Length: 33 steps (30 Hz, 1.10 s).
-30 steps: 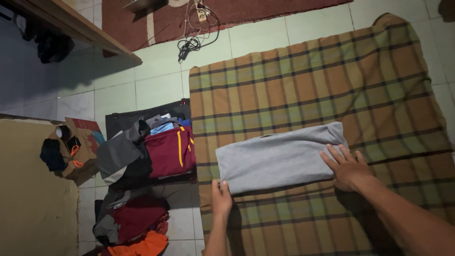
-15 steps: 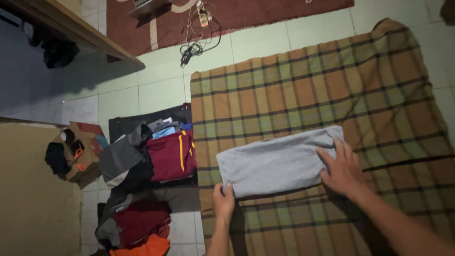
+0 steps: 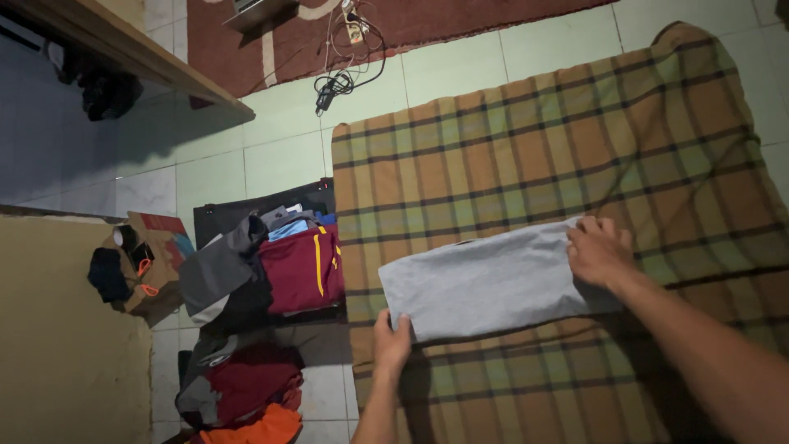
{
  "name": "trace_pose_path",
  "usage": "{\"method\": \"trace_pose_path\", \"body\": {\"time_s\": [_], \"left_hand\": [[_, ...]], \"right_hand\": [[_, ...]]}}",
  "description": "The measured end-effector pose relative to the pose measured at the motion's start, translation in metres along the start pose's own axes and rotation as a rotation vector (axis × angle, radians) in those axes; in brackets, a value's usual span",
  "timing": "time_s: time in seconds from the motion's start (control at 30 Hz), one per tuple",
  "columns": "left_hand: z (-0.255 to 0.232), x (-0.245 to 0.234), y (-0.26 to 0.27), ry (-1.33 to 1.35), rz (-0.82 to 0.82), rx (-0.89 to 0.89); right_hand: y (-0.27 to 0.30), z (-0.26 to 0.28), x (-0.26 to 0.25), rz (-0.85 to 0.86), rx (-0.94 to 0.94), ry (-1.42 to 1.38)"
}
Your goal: The recorder is folding a grey t-shirt on a patterned mat on the floor.
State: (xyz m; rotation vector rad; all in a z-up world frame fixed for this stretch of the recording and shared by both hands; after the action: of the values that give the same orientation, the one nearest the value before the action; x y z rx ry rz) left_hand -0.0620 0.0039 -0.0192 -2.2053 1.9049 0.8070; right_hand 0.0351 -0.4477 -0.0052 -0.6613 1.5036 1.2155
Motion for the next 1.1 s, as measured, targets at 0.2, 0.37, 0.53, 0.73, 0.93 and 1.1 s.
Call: {"method": "trace_pose_path", "body": {"time_s": [0.2, 0.37, 0.53, 0.73, 0.93, 1.1], "left_hand": [[0.017, -0.005, -0.004, -0.047, 0.039, -0.044], [-0.005, -0.009, -0.004, -0.03, 0.058, -0.116], [-0.049, -0.008, -0.015, 0.173, 0.03, -0.026], [-0.017, 0.0, -0.043, 0.103, 0.077, 0.134], [-0.001, 0.002, -0.05, 0.165, 0.014, -0.062], [-0.026, 0.008, -0.046, 0.053, -0.015, 0.063]], "right_hand": [[-0.052, -0.052, 0.062, -0.03, 0.111, -0.382], [-0.016, -0.012, -0.003, -0.022, 0.148, -0.508], [-0.039, -0.035, 0.042, -0.006, 0.116, -0.421], [-0.064, -0.059, 0.067, 0.099, 0.269, -0.733], [-0.032, -0.034, 0.022, 0.221, 0.343, -0.765], [0.017, 0.009, -0.036, -0.013, -0.03, -0.098]]}}
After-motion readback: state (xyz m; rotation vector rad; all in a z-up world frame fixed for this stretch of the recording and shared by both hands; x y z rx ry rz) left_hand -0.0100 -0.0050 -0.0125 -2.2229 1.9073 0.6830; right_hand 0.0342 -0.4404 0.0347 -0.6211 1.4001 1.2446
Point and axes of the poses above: each hand's wrist, its own y-axis away from the middle knuckle, its own x-axis out of the palm, z = x × y, the point moved 3 cm from there along -y, towards the middle knuckle, and after that the axes turned 15 degrees about x, right-handed, at the moved point
